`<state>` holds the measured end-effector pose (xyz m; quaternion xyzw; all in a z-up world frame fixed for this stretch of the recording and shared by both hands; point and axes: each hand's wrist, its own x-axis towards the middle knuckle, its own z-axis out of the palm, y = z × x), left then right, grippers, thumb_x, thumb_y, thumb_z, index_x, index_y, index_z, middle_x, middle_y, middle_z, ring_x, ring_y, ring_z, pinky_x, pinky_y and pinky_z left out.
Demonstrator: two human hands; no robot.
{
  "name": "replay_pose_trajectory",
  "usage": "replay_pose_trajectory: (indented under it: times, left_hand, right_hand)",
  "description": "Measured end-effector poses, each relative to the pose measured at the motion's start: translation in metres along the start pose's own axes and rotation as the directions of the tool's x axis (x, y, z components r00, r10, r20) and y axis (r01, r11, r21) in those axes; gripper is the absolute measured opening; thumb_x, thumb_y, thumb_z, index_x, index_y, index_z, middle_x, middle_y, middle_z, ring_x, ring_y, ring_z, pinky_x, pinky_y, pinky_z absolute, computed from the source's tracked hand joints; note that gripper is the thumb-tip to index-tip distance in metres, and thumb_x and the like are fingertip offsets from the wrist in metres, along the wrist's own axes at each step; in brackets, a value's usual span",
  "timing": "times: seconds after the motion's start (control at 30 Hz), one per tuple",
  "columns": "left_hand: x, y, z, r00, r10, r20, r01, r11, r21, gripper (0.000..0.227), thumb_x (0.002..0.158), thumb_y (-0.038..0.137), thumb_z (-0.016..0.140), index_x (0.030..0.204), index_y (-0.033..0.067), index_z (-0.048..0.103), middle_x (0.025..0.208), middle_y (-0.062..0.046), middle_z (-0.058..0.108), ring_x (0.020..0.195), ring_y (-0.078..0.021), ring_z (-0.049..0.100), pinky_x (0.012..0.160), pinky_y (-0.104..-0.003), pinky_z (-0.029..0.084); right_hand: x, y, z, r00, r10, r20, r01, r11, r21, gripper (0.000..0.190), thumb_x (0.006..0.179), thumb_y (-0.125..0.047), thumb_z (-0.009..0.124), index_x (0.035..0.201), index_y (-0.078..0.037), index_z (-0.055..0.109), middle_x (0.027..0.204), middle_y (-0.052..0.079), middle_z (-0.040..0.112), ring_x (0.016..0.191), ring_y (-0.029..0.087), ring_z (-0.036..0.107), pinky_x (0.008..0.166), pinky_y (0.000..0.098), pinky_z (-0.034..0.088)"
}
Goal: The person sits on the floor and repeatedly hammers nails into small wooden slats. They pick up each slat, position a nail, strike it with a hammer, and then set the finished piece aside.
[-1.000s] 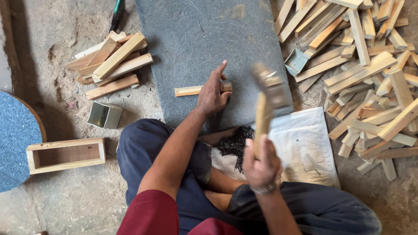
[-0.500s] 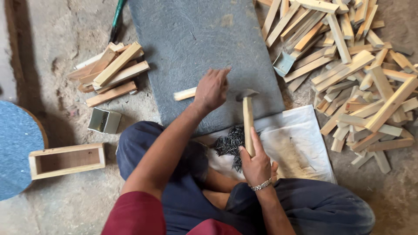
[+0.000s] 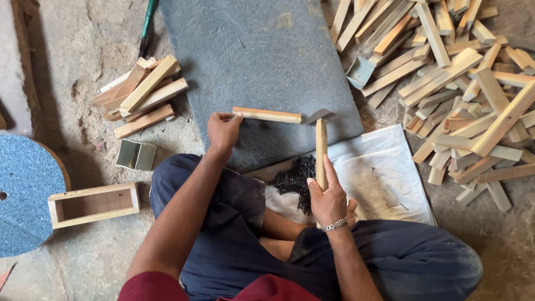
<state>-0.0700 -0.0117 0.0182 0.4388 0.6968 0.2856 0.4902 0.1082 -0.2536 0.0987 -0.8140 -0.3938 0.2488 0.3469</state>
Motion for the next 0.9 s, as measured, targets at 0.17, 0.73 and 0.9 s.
replay_pose_trajectory:
  times: [0.17, 0.73, 0.9]
  left_hand:
    - [-0.043, 0.01, 0.001, 0.643, 0.752, 0.147, -0.735, 0.552, 0.395, 0.043, 0.078, 0.021, 0.083, 0.112, 0.0009, 0.063, 0.109, -0.02, 0.064, 0.106, -0.0358, 0.06, 0.094, -0.045, 0.05]
    - [-0.032, 0.013, 0.035, 0.654, 0.541, 0.53, -0.745, 0.334, 0.578, 0.03, 0.1, 0.028, 0.067, 0.116, 0.0035, 0.064, 0.111, -0.017, 0.066, 0.098, -0.0304, 0.064, 0.083, -0.045, 0.054]
    - [-0.13, -0.045, 0.061, 0.248, 0.41, 0.878, -0.961, 0.221, 0.168, 0.02, 0.086, 0.019, 0.067, 0.1, 0.0056, 0.069, 0.106, -0.015, 0.067, 0.102, -0.0337, 0.065, 0.087, -0.045, 0.053]
  right_hand:
    - [0.005, -0.011, -0.003, 0.986, 0.153, 0.064, -0.142, 0.978, -0.153, 0.074, 0.088, -0.026, 0.07, 0.156, -0.023, 0.041, 0.12, 0.022, 0.072, 0.096, 0.04, 0.073, 0.085, 0.0467, 0.056]
    - [0.025, -0.029, -0.002, 0.991, 0.115, 0.073, -0.088, 0.948, -0.305, 0.075, 0.089, -0.026, 0.071, 0.157, -0.026, 0.039, 0.116, 0.023, 0.072, 0.096, 0.043, 0.071, 0.083, 0.0503, 0.057]
    - [0.044, -0.037, 0.007, 0.993, 0.07, 0.098, -0.032, 0.938, -0.346, 0.075, 0.089, -0.027, 0.071, 0.156, -0.024, 0.037, 0.113, 0.023, 0.072, 0.099, 0.045, 0.07, 0.084, 0.0513, 0.056]
